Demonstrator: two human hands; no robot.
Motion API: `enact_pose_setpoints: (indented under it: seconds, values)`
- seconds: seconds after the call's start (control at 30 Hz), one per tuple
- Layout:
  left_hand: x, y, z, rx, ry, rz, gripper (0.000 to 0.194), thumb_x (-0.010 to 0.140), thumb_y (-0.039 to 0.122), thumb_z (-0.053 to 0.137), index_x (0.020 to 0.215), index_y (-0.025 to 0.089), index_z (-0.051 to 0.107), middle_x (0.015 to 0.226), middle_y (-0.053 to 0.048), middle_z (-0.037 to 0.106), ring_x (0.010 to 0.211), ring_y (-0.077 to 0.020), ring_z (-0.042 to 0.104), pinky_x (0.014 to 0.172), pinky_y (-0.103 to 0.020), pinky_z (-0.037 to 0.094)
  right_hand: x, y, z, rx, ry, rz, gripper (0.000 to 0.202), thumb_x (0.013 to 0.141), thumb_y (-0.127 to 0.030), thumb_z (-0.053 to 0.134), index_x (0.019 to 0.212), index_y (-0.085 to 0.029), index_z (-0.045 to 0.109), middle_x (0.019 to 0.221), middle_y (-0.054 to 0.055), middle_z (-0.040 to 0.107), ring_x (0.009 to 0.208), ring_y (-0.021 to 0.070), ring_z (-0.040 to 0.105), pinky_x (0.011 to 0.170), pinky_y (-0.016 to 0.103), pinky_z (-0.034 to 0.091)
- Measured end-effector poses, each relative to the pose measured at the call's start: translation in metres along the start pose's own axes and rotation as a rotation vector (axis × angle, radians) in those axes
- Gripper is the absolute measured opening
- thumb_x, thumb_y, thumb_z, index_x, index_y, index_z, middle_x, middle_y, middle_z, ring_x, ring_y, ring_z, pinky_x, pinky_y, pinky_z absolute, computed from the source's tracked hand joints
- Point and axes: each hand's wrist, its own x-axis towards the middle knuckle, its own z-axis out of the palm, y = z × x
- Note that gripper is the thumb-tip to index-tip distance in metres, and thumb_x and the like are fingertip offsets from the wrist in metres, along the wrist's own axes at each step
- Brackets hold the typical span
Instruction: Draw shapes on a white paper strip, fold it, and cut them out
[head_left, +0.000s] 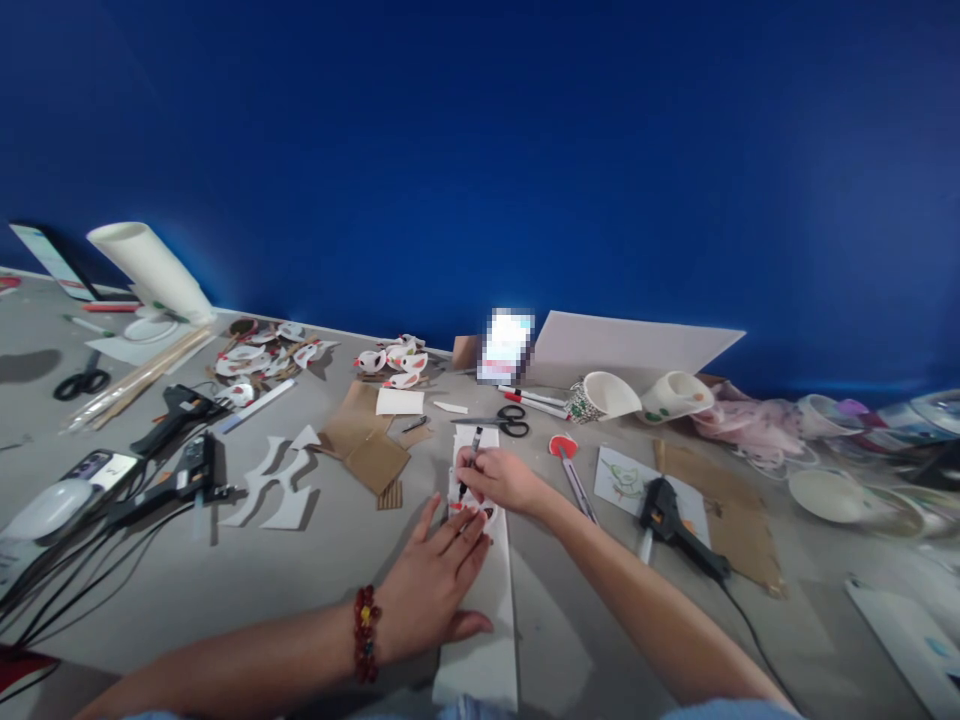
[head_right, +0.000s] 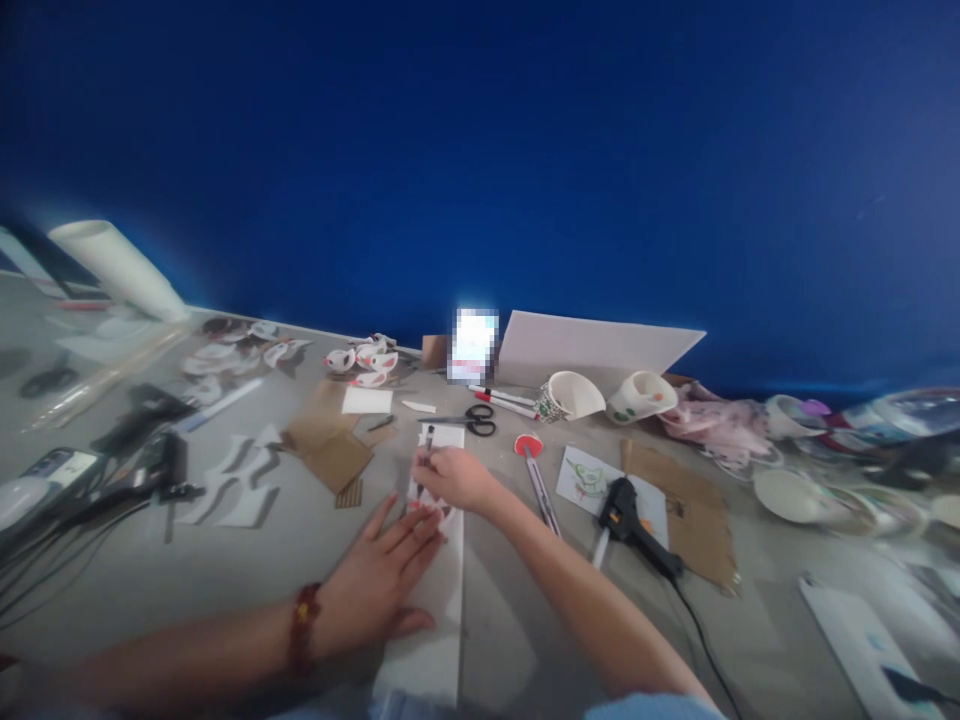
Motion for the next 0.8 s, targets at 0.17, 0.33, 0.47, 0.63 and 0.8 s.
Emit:
enact_pose_setpoints:
  seconds: [0.17,0.33,0.47,0.63,0.8]
  values:
    - [-0.001,0.0,0.001,-0.006,-0.006,-0.007,0.079,0.089,0.069,0.04,0.144,0.012,0.039,0.153,-0.018,0.034,0.14,-0.0333,0.029,0.115,-0.061,0.0,-0.004,0.003,-0.003,0.007,0.02,0.028,0.044,0.092,-0.026,0.047,0.05,-0.018,0.054,0.068,0.0,0.064,0.059,0.0106,0.054,0.067,0.022,0.041]
    - [-0.001,0.0,0.001,-0.03,-0.025,-0.019,0.079,0.09,0.069,0.037,0.145,0.012,0.037,0.155,-0.018,0.031,0.141,-0.0329,0.026,0.115,-0.059,-0.003,-0.01,0.004,-0.006,0.036,0.031,0.043,0.044,0.093,-0.026,0.047,0.051,-0.017,0.056,0.077,0.001,0.066,0.06,0.01,0.054,0.067,0.021,0.041]
    - [-0.001,0.001,0.0,-0.022,-0.036,-0.025,0.079,0.09,0.068,0.038,0.145,0.012,0.037,0.155,-0.017,0.031,0.141,-0.0332,0.027,0.115,-0.06,0.001,-0.017,0.01,-0.005,0.05,0.062,0.011,0.044,0.093,-0.024,0.046,0.051,-0.017,0.056,0.084,0.001,0.065,0.064,0.01,0.054,0.07,0.021,0.041]
    - [-0.001,0.002,-0.004,-0.007,-0.035,-0.015,0.078,0.092,0.068,0.033,0.144,0.01,0.038,0.154,-0.018,0.032,0.14,-0.0329,0.027,0.115,-0.06,0.002,-0.026,0.021,0.002,0.093,0.12,-0.005,0.045,0.095,-0.03,0.044,0.053,-0.017,0.055,0.084,0.0,0.064,0.066,0.0103,0.056,0.071,0.022,0.042]
    - [-0.001,0.002,-0.006,0.021,-0.025,-0.005,0.076,0.092,0.066,0.036,0.144,0.01,0.04,0.152,-0.018,0.036,0.139,-0.0331,0.029,0.115,-0.059,0.005,-0.037,0.026,0.005,0.129,0.185,-0.027,0.042,0.096,-0.033,0.044,0.058,-0.018,0.054,0.081,0.0,0.061,0.064,0.0103,0.055,0.067,0.022,0.042]
